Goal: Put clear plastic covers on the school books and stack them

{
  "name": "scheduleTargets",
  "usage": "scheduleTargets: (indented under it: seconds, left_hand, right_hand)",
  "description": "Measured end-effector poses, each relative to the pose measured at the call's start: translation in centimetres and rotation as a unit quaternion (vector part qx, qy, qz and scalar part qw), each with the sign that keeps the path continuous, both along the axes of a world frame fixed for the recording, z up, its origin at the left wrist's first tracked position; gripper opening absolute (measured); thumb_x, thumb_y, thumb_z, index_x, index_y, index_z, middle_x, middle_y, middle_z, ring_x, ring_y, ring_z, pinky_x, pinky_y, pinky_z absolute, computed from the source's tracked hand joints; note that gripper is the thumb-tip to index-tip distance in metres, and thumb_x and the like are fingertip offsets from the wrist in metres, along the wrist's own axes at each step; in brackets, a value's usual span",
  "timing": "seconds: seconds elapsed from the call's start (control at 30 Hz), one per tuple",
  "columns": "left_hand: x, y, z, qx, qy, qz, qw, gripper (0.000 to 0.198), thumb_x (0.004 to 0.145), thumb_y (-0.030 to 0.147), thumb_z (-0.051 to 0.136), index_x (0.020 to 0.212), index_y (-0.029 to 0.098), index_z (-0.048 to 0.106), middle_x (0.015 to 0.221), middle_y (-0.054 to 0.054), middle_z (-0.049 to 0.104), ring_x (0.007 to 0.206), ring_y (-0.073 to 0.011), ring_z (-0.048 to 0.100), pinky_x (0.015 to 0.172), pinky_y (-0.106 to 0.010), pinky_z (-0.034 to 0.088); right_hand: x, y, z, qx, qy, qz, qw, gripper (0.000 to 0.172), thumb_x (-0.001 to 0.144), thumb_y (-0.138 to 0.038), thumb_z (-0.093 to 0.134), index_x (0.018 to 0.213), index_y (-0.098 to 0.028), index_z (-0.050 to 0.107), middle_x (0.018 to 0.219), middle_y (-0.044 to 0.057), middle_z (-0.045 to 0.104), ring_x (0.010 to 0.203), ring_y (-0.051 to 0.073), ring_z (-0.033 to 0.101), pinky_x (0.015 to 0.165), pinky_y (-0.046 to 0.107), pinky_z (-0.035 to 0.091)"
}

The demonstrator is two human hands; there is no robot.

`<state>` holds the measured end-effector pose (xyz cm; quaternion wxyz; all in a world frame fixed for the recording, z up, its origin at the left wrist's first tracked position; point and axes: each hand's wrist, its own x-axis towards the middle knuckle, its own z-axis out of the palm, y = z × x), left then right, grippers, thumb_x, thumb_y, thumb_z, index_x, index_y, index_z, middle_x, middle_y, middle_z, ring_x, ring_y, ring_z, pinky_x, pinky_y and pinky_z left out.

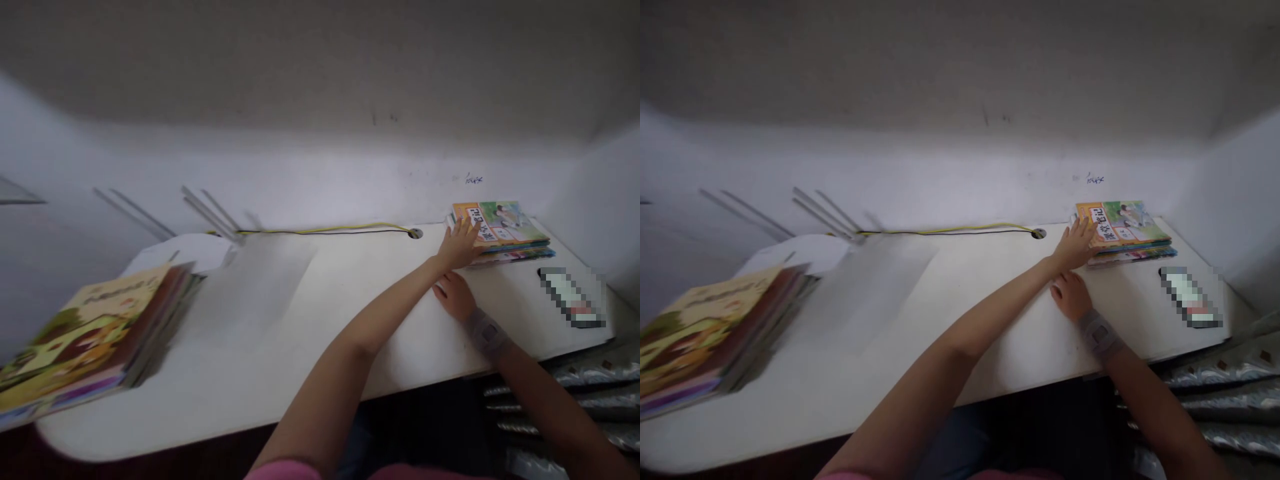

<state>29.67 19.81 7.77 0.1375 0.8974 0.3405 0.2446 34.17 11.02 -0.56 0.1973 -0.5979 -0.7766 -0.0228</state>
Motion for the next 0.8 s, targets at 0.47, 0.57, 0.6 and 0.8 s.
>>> scheduleTargets:
  seconds: [0.47, 0.57, 0.6, 0.8]
  left_hand:
    - [-35.1, -8.9, -2.5, -0.049, 0.226, 0.383, 0.895, 0.042, 0.085, 0.025, 0.047, 0.124, 0.01, 0.049, 0.14, -0.02, 0.04, 0.131, -0.0327, 0.035, 0.102, -0.046, 0.034]
    - [-38.3, -10.4, -4.0, -0.094, 0.245, 0.428, 0.865, 0.039, 0.084, 0.028, 0.047, 0.118, 0.009, 0.051, 0.135, -0.021, 0.046, 0.123, -0.0303, 0.044, 0.097, -0.04, 0.038]
    - [-38.9, -10.8, -4.3, -0.1, 0.24, 0.425, 0.867, 0.036, 0.084, 0.029, 0.046, 0.114, 0.01, 0.053, 0.131, -0.02, 0.049, 0.119, -0.0279, 0.048, 0.096, -0.037, 0.038]
    - [-40.3, -11.3, -3.6, -0.115, 0.21, 0.41, 0.88, 0.026, 0.085, 0.032, 0.044, 0.095, 0.018, 0.062, 0.105, -0.009, 0.066, 0.095, -0.0197, 0.062, 0.081, -0.024, 0.043]
  right_hand:
    - [1.5, 0.5, -2.3, 0.048, -0.039, 0.024, 0.998, 0.038, 0.088, -0.029, 0.038, 0.118, -0.014, 0.057, 0.122, 0.016, 0.057, 0.114, 0.026, 0.05, 0.096, 0.042, 0.04]
    - [1.9, 0.6, -2.7, 0.054, -0.047, 0.028, 0.997, 0.038, 0.088, -0.029, 0.039, 0.118, -0.014, 0.057, 0.122, 0.017, 0.057, 0.114, 0.026, 0.051, 0.095, 0.042, 0.041]
    - [2.0, 0.6, -2.8, 0.055, -0.049, 0.031, 0.997, 0.038, 0.088, -0.029, 0.039, 0.118, -0.014, 0.057, 0.122, 0.017, 0.057, 0.114, 0.026, 0.051, 0.096, 0.042, 0.041]
    - [2.1, 0.6, -2.8, 0.058, -0.054, 0.03, 0.996, 0.04, 0.088, -0.031, 0.037, 0.117, -0.012, 0.057, 0.122, 0.018, 0.057, 0.113, 0.027, 0.052, 0.095, 0.043, 0.041]
